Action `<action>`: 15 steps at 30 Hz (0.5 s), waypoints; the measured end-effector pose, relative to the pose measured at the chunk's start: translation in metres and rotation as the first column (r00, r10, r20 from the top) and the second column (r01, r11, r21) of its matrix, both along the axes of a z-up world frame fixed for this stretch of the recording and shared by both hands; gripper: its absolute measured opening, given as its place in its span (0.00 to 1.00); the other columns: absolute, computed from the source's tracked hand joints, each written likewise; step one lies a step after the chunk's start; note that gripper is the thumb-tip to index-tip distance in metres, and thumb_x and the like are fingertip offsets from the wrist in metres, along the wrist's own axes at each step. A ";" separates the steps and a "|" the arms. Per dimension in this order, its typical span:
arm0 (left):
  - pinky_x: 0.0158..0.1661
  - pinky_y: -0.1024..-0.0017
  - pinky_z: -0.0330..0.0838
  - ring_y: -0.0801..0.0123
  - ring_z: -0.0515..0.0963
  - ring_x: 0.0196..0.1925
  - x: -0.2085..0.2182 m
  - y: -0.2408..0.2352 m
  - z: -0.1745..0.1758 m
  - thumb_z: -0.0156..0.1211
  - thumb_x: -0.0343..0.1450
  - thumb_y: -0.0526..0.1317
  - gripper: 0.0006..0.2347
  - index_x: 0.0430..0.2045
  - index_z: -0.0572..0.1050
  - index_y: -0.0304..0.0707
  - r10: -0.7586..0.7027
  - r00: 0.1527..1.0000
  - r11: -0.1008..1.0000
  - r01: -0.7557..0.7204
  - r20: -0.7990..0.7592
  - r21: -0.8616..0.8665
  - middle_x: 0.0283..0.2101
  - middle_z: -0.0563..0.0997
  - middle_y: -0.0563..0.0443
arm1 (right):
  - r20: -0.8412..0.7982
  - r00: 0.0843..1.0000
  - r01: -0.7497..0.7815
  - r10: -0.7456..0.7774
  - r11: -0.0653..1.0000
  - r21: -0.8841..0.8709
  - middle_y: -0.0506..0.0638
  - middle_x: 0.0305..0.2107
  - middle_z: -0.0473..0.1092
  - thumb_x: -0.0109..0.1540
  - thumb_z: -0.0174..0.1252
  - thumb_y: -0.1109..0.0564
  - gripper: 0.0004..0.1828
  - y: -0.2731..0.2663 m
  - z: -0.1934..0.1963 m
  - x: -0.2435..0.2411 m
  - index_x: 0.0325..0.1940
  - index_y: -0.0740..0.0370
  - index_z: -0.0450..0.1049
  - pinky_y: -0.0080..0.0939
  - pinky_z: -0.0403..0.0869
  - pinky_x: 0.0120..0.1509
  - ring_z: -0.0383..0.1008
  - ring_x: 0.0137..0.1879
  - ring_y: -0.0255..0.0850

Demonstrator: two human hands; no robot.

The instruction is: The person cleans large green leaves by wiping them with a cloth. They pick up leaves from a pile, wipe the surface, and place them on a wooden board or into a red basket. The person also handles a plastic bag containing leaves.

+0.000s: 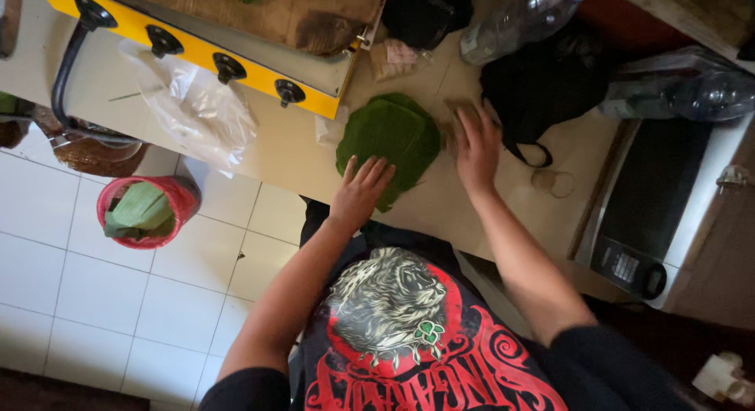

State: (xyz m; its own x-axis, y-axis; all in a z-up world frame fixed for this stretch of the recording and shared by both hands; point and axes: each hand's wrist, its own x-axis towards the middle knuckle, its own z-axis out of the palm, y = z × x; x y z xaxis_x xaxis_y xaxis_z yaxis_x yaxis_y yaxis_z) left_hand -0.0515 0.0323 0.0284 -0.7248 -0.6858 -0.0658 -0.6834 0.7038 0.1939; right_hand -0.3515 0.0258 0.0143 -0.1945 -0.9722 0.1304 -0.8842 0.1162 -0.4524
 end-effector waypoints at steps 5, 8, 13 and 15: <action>0.67 0.54 0.59 0.58 0.70 0.65 0.003 -0.017 -0.021 0.57 0.67 0.35 0.24 0.61 0.72 0.43 -0.067 0.993 0.991 0.078 -0.101 0.111 0.60 0.74 0.49 | 0.083 0.991 0.096 -0.102 0.992 0.079 0.58 0.70 0.60 0.71 0.56 0.58 0.23 0.094 -0.009 -0.006 0.72 0.51 0.69 0.57 0.62 0.73 0.59 0.73 0.61; 0.63 0.57 0.66 0.57 0.75 0.60 0.011 -0.020 -0.024 0.57 0.69 0.36 0.17 0.54 0.77 0.44 -0.076 0.988 0.969 0.105 -0.132 0.224 0.53 0.79 0.50 | 0.031 0.994 0.101 -0.105 0.990 0.099 0.57 0.69 0.62 0.70 0.57 0.58 0.24 0.132 -0.022 -0.005 0.71 0.49 0.69 0.58 0.62 0.73 0.63 0.72 0.60; 0.44 0.57 0.76 0.52 0.83 0.45 0.008 -0.023 0.002 0.56 0.74 0.38 0.08 0.43 0.81 0.44 0.365 0.878 0.873 -0.208 -0.309 0.440 0.41 0.84 0.45 | 0.051 0.981 0.172 -0.187 0.960 0.222 0.56 0.68 0.64 0.64 0.60 0.60 0.27 0.151 -0.026 0.006 0.68 0.49 0.70 0.56 0.68 0.65 0.66 0.62 0.61; 0.39 0.64 0.76 0.57 0.84 0.41 0.007 -0.039 0.024 0.58 0.75 0.39 0.08 0.43 0.79 0.39 0.629 0.633 0.753 -0.351 -0.451 0.557 0.38 0.83 0.45 | 0.055 0.984 0.160 -0.170 0.975 0.155 0.55 0.67 0.64 0.64 0.60 0.60 0.27 0.147 -0.023 0.010 0.68 0.48 0.70 0.56 0.69 0.66 0.66 0.63 0.60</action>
State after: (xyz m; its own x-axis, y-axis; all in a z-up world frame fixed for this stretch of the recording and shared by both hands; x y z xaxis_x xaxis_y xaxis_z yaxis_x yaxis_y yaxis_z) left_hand -0.0443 -0.0071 0.0528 -0.2635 -0.9594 -0.1010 -0.5457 0.0619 0.8357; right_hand -0.3419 0.1731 -0.0082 -0.3575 -0.9333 -0.0325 -0.8150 0.3288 -0.4772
